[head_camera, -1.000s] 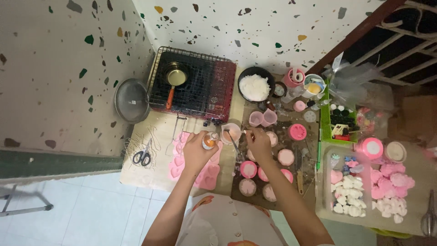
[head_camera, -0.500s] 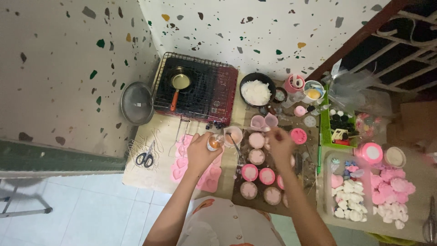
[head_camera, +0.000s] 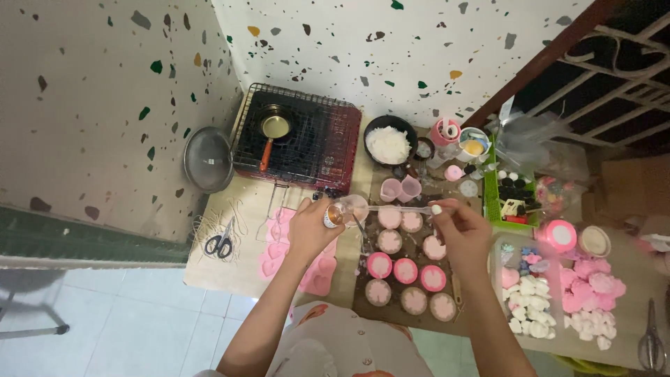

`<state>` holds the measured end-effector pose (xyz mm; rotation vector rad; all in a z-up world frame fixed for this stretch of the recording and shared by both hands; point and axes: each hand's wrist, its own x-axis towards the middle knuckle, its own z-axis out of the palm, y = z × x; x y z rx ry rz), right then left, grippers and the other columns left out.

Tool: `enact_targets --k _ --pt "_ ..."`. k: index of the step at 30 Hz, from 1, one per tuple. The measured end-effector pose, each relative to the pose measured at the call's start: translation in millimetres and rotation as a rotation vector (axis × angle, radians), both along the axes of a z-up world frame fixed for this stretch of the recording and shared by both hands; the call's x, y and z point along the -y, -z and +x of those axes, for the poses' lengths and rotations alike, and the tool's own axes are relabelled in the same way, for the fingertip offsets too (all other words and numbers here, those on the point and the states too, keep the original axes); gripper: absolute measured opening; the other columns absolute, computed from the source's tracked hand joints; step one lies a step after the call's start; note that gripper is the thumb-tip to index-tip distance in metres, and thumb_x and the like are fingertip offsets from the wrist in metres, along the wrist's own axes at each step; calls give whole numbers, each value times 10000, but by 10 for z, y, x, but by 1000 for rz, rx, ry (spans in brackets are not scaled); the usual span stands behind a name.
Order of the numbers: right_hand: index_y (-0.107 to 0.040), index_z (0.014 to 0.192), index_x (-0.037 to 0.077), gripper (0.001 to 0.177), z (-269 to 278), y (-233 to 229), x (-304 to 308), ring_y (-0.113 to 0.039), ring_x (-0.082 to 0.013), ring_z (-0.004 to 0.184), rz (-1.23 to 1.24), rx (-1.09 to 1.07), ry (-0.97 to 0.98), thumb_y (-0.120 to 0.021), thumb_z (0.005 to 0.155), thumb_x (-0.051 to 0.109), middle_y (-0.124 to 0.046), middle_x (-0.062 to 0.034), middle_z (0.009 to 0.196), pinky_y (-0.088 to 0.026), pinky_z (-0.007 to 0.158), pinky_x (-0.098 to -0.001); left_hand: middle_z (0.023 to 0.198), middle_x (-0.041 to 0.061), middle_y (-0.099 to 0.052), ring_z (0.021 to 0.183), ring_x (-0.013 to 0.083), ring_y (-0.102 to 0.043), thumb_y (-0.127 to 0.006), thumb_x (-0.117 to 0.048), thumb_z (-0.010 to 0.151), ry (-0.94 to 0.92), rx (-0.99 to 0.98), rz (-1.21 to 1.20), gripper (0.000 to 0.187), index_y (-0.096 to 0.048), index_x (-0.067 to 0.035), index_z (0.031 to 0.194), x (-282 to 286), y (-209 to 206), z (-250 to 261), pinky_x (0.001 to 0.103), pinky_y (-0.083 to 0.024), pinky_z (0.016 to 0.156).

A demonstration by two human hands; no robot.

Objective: Prepare materials and pour liquid into heart-shaped molds for candle or soap making.

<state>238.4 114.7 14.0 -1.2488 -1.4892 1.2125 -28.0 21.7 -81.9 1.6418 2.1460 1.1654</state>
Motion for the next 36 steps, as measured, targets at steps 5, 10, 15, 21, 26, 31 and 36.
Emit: enact_targets --k 5,10,15,21,26,31,36 --pt "-755 1066 32 150 -115 -116 61 -595 -44 681 195 138 -152 -707 957 121 -685 26 806 -468 585 -215 929 53 -719 913 290 -618 -867 -261 638 46 -58 19 423 -660 -130 983 4 -15 28 420 -539 720" --pt "-775 987 40 113 -421 -395 136 -640 -120 655 501 412 -277 -746 914 121 -735 -49 797 -504 590 -279 967 57 -714 931 300 -617 -877 -250 575 107 -102 8 517 -659 -117 1025 -9 -66 79 428 -540 711" --pt "-772 973 47 137 -599 -310 128 -683 -189 632 473 489 -418 -751 879 144 -735 -106 806 -519 574 -323 971 33 -713 923 289 -613 -883 -242 651 116 -119 21 424 -629 -123 969 -21 -53 105 416 -546 722" --pt "-775 970 43 153 -639 -206 134 -667 -188 592 437 496 -403 -774 868 158 -739 -111 783 -514 563 -321 942 42 -709 906 297 -615 -851 -235 654 103 -124 49 404 -644 -132 985 -24 -77 93 424 -545 698" --pt "-771 973 41 162 -677 -240 142 -669 -168 578 431 484 -396 -779 867 163 -740 -108 764 -518 557 -308 911 37 -701 907 288 -621 -838 -227 672 95 -101 71 382 -646 -139 989 -26 -88 83 419 -544 691" --pt "-774 979 43 175 -704 -242 128 -673 -148 572 376 487 -393 -781 865 175 -752 -103 760 -528 557 -293 876 31 -689 889 278 -615 -849 -240 698 83 -104 10 363 -646 -146 983 -42 -46 65 415 -541 684" --pt "-776 975 40 179 -723 -192 110 -695 -128 588 359 472 -383 -786 867 182 -759 -103 757 -539 568 -281 896 33 -689 899 283 -608 -878 -235 613 98 -96 20 435 -638 -141 964 -48 -79 48 420 -536 699"
